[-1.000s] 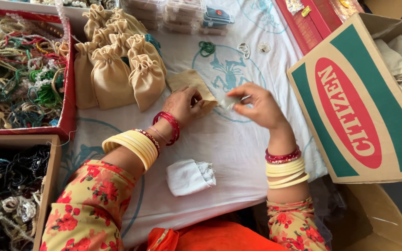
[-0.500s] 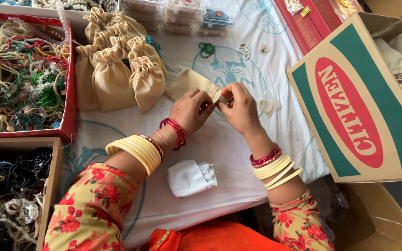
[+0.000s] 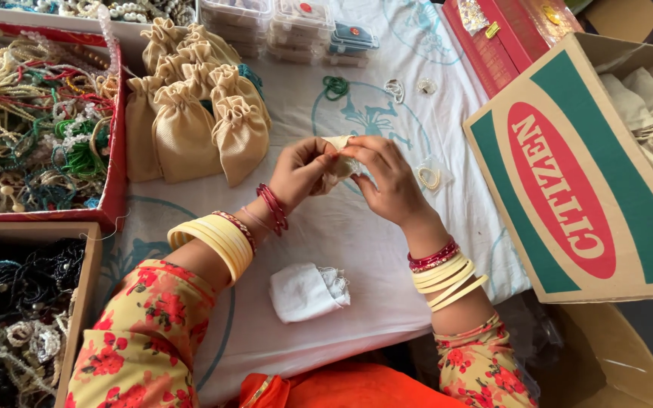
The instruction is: Sorting jewelry items and placing them into small drawstring bags.
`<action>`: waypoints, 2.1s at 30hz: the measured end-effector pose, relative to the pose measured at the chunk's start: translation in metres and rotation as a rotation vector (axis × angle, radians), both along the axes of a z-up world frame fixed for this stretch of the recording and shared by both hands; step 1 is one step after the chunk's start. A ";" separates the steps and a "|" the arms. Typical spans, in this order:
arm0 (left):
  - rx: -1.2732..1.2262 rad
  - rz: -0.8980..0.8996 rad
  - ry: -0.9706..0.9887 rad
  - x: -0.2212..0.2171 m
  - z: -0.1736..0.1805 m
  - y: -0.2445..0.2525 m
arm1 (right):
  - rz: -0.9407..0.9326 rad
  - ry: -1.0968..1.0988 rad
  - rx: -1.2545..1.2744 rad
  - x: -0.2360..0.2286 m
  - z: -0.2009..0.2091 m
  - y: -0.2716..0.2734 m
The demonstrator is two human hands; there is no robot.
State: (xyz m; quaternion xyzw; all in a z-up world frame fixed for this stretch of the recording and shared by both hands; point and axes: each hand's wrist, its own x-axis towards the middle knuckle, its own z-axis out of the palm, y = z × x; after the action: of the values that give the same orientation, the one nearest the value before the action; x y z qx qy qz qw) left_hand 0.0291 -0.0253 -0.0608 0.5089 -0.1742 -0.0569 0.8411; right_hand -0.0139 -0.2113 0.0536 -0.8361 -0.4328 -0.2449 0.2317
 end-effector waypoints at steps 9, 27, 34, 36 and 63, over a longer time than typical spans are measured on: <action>0.321 0.116 -0.227 -0.018 0.065 0.014 | -0.045 -0.332 -0.031 -0.006 0.006 -0.010; 0.093 -0.314 -0.016 -0.023 0.078 0.006 | -0.137 -0.710 0.037 -0.029 0.018 -0.008; 0.434 0.004 -0.452 -0.038 0.095 0.002 | -0.206 -0.327 0.301 -0.009 -0.004 -0.023; 0.446 0.094 -0.358 -0.033 0.084 0.000 | -0.167 -0.285 0.196 -0.002 -0.009 -0.026; 0.048 0.068 -0.053 -0.001 0.038 0.000 | -0.092 0.024 0.328 -0.008 0.003 -0.011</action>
State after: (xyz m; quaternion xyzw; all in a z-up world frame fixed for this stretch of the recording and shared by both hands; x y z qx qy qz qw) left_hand 0.0284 -0.0256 -0.0225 0.5360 -0.1775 -0.0188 0.8252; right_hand -0.0214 -0.2227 0.0566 -0.8090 -0.3454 -0.3124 0.3587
